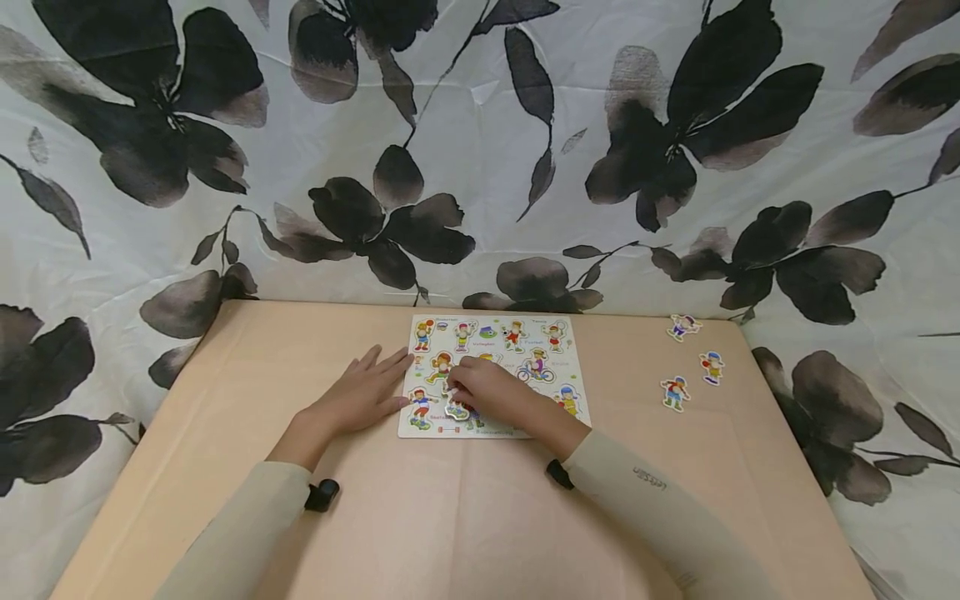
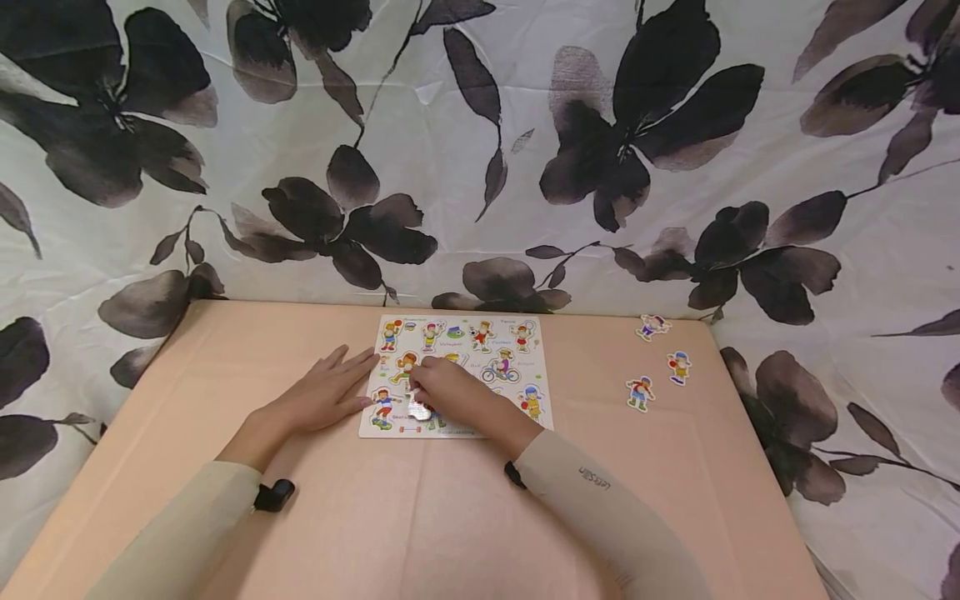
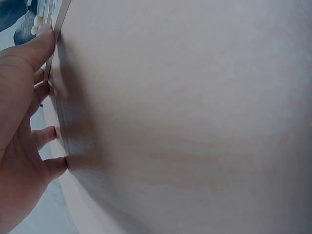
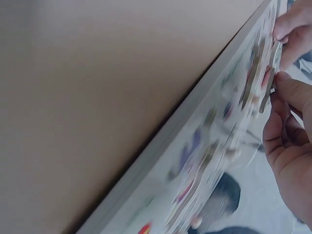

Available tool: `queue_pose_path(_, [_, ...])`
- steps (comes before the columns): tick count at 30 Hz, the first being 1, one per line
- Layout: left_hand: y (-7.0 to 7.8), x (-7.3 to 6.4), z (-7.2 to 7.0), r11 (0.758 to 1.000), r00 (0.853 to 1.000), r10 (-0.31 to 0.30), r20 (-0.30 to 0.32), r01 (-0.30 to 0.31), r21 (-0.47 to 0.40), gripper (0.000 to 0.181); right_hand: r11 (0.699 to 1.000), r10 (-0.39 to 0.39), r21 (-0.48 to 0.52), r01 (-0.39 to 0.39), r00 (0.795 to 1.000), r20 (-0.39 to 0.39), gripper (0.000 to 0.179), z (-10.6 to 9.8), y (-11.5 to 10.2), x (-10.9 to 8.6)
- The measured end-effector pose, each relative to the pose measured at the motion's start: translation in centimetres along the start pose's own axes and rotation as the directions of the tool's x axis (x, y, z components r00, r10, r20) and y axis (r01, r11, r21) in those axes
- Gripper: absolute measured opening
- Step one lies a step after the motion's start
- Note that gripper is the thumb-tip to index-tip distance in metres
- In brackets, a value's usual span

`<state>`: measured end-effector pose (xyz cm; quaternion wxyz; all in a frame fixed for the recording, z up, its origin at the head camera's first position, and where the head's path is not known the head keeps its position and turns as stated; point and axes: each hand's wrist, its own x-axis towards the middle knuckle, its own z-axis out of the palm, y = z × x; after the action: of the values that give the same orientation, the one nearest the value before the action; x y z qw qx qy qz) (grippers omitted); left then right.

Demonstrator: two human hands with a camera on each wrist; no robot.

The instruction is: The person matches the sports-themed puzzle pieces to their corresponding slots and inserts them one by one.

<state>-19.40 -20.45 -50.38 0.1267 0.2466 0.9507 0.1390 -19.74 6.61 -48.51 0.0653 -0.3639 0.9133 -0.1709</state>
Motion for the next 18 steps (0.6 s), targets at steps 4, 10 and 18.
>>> queue_pose_path(4, [0.0,0.0,0.1,1.0,1.0,0.0,0.0,0.0,0.007,0.075,0.999,-0.012,-0.037,0.014,0.999,0.039,0.011,0.5,-1.0,1.3])
queue_pose_path(10, [0.0,0.0,0.0,1.0,1.0,0.008,-0.009,-0.008,0.005,0.074,0.996,-0.056,-0.07,0.059,0.997,0.05,0.008,1.1,-2.1,2.7])
queue_pose_path(18, [0.2,-0.1,-0.2,1.0,1.0,0.011,-0.016,-0.011,0.0,0.073,0.995,-0.02,-0.098,0.03,0.995,0.1,0.012,1.8,-3.0,4.0])
